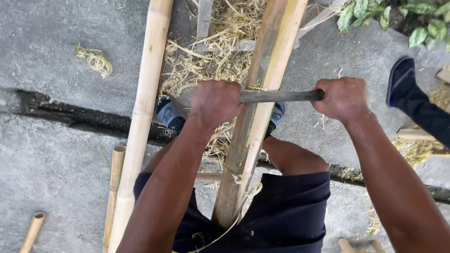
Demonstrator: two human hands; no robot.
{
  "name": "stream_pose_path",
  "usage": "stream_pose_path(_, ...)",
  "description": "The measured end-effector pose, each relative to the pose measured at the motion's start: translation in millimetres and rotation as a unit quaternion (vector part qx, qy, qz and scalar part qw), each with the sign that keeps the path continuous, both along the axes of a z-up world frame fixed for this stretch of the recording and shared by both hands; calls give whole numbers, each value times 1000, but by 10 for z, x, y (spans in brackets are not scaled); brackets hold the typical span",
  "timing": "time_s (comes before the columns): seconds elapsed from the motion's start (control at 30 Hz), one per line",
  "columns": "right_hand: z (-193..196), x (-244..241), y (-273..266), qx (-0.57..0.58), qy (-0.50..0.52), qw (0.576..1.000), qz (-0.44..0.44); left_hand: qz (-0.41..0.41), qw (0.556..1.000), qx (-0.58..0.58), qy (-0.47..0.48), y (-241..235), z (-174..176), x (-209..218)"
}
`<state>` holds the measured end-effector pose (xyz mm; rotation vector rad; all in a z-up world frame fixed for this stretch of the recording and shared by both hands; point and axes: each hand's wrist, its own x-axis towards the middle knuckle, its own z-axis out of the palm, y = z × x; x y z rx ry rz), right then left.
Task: Shaving the outer layer of a bamboo pole using a drawknife-like blade.
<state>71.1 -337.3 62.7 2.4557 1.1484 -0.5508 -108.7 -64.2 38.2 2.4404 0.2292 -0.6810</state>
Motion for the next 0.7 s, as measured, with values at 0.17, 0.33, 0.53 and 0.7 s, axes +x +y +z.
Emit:
stream_pose_path(0.17, 136, -208, 44, -75, 0, 996, -39, 14, 1000, 2, 15, -87, 58, -125)
stream_pose_path(0.33, 125, -404, -131, -71, 65, 994, -44, 12, 998, -21, -53, -237, -149, -490)
stream_pose_path(0.53, 216, -281, -74, 82, 20, 996, 38, 76, 991, -30, -108, -287, -114, -453)
stream_pose_path(0.7, 264, -368, -39, 66, -1, 997, 40, 48, 993, -17, -104, -319, -251, -512)
